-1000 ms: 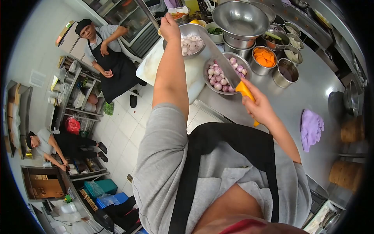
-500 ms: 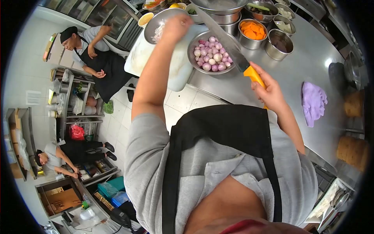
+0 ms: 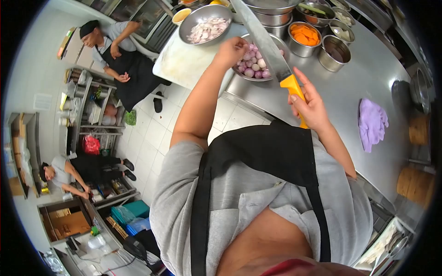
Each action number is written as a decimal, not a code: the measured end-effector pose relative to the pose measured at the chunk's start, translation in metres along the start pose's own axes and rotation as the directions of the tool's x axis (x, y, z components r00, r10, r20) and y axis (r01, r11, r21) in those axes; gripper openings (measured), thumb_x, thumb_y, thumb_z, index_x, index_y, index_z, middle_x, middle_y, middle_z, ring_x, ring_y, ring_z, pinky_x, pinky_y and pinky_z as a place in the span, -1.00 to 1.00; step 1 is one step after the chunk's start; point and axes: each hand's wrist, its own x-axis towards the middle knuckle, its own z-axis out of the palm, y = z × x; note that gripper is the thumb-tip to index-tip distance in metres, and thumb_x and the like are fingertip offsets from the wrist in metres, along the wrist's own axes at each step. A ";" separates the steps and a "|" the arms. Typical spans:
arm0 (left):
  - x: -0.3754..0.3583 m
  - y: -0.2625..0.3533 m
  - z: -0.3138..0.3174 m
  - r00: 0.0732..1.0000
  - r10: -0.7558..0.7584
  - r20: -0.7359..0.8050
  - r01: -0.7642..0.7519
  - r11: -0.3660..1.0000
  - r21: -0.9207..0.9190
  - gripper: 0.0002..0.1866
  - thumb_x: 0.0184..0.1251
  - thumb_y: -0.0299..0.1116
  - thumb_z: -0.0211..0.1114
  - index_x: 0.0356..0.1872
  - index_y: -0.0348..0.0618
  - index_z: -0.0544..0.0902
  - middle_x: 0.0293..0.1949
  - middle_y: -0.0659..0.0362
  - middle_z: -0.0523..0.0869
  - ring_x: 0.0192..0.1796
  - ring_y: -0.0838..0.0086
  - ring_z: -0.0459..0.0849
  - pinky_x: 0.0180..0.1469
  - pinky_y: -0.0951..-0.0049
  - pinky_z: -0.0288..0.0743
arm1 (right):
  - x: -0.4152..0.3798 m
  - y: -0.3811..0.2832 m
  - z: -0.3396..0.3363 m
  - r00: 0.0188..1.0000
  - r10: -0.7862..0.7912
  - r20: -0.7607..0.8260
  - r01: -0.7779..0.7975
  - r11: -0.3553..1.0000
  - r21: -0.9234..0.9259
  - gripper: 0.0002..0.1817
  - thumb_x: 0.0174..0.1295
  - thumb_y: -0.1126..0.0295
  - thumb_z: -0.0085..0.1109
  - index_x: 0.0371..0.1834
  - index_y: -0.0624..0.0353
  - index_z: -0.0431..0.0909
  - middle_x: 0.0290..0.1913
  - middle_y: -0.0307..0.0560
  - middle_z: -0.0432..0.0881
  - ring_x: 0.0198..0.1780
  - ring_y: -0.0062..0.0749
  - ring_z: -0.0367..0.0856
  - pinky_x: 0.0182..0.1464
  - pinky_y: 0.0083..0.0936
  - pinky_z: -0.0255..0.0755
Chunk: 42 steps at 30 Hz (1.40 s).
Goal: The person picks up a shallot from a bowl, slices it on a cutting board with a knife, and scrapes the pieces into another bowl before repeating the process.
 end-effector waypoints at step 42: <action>-0.088 -0.113 -0.046 0.934 -0.269 -0.237 0.340 0.875 0.346 -0.89 0.05 -0.39 0.25 -0.49 -0.18 0.67 -0.42 0.01 0.71 -0.28 0.18 0.69 -0.17 0.29 0.54 | 0.059 0.025 0.099 0.898 0.221 0.381 0.261 0.429 -0.865 -0.34 0.26 0.44 -0.08 0.46 -0.14 0.04 -0.44 0.31 0.57 -0.39 0.14 0.57 -0.25 -0.06 0.43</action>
